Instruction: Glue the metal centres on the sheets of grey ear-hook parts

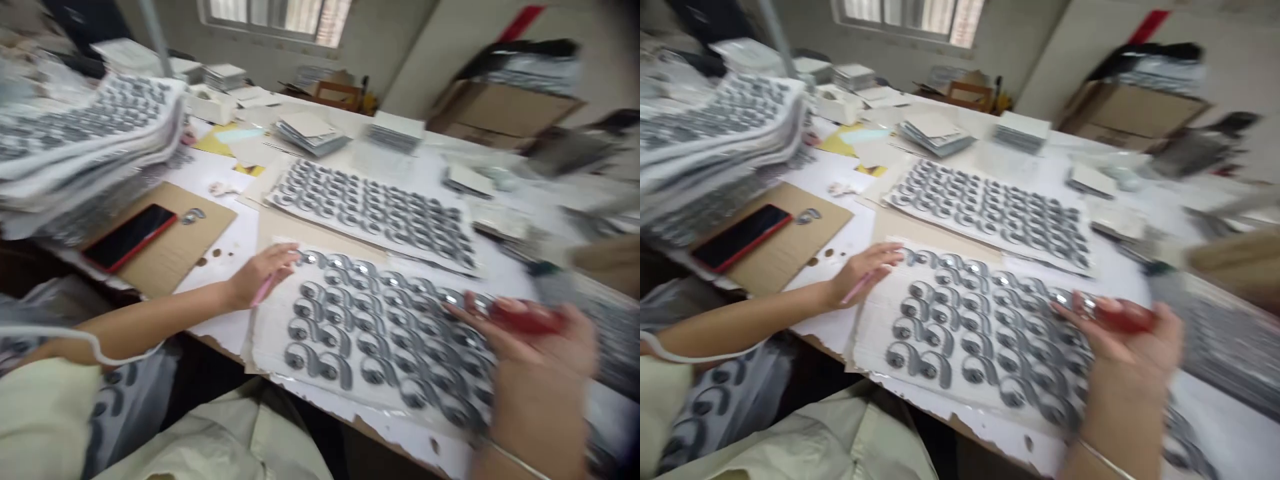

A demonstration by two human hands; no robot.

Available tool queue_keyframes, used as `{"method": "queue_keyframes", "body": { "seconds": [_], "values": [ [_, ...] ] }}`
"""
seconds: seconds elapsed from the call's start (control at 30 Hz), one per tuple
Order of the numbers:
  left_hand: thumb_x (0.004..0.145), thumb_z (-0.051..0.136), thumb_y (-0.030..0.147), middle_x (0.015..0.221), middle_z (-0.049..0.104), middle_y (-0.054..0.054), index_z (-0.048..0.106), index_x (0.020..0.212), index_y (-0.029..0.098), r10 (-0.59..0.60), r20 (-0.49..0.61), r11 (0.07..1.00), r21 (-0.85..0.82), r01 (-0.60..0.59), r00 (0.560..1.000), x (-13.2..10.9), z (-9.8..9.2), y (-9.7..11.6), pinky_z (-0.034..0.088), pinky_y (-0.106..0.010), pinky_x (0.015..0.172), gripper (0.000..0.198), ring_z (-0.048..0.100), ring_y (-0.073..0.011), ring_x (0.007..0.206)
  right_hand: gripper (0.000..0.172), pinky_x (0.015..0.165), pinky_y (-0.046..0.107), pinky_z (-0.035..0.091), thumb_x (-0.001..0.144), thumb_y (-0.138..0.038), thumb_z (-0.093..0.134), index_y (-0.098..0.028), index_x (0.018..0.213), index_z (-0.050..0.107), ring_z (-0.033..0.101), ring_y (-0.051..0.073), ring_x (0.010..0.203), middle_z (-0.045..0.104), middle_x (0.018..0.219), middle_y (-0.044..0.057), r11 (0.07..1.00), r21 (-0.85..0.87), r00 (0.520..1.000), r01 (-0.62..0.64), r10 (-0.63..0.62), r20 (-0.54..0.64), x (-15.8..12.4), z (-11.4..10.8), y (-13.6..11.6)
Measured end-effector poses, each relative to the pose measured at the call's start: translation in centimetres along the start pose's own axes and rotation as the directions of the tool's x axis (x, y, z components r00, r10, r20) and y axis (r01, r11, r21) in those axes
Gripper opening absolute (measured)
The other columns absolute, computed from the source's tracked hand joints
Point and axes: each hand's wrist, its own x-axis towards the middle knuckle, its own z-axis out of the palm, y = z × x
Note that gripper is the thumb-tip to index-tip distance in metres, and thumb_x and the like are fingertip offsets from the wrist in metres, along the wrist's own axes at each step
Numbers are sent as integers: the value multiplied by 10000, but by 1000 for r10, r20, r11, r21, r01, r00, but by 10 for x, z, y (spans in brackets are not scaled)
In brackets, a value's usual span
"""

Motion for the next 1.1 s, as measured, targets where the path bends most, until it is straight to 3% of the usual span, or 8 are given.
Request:
{"method": "queue_keyframes", "body": {
  "seconds": [0.13,0.33,0.43,0.53,0.63,0.73,0.93,1.1],
  "values": [
    [961,438,309,914,521,-75,589,1198,126,62,10,998,-13,-62,998,23,-2,2,524,-244,703,336,552,-118,783,321,621,529,480,706,-410,438,-192,489,345,567,240,666,386,500,-14,972,-170,986,160,-165,-17,2,3,-8],
    [960,445,338,710,567,-31,664,1042,133,-52,65,989,-136,61,996,38,5,2,496,-246,639,311,559,-123,687,433,393,234,307,707,-506,388,-174,430,358,393,92,417,368,457,-10,929,-234,958,287,-275,82,-32,30,-18],
    [934,509,280,778,639,-51,668,969,139,-85,86,979,-179,100,993,31,7,-6,519,-267,712,215,610,-145,788,482,363,202,216,683,-581,458,-168,437,429,356,63,373,391,463,-13,885,-345,950,312,-293,108,-62,49,-14],
    [939,484,209,997,659,-90,639,1028,142,61,177,990,-135,-37,982,20,7,-17,539,-280,779,191,625,-156,922,459,364,197,216,621,-559,596,-161,440,455,397,52,384,473,507,6,856,-356,925,374,-321,201,-83,64,4],
    [958,396,154,914,652,-86,611,1088,121,170,345,980,39,-196,923,16,9,-20,535,-267,673,253,613,-150,810,404,378,190,254,546,-517,696,-163,507,507,458,52,418,530,575,15,894,-320,935,314,-233,266,-86,68,29],
    [937,463,190,769,592,-53,645,999,116,129,459,940,225,-255,879,19,11,-12,475,-257,572,207,550,-151,672,406,376,187,289,545,-537,701,-159,633,580,501,70,457,564,616,18,920,-337,963,198,-119,242,-79,64,52],
    [898,557,243,822,546,-47,660,984,151,-57,572,916,356,-185,818,22,22,0,426,-255,591,163,525,-155,696,415,349,175,316,595,-554,685,-172,691,554,530,91,445,601,625,8,924,-352,972,148,-70,223,-74,58,70],
    [894,568,251,826,552,-53,658,932,114,-116,522,928,360,-95,845,13,30,-2,453,-263,619,169,536,-161,728,397,336,179,331,576,-502,728,-195,668,495,552,115,441,612,613,-3,925,-340,971,169,-97,219,-79,57,70]
  ]
}}
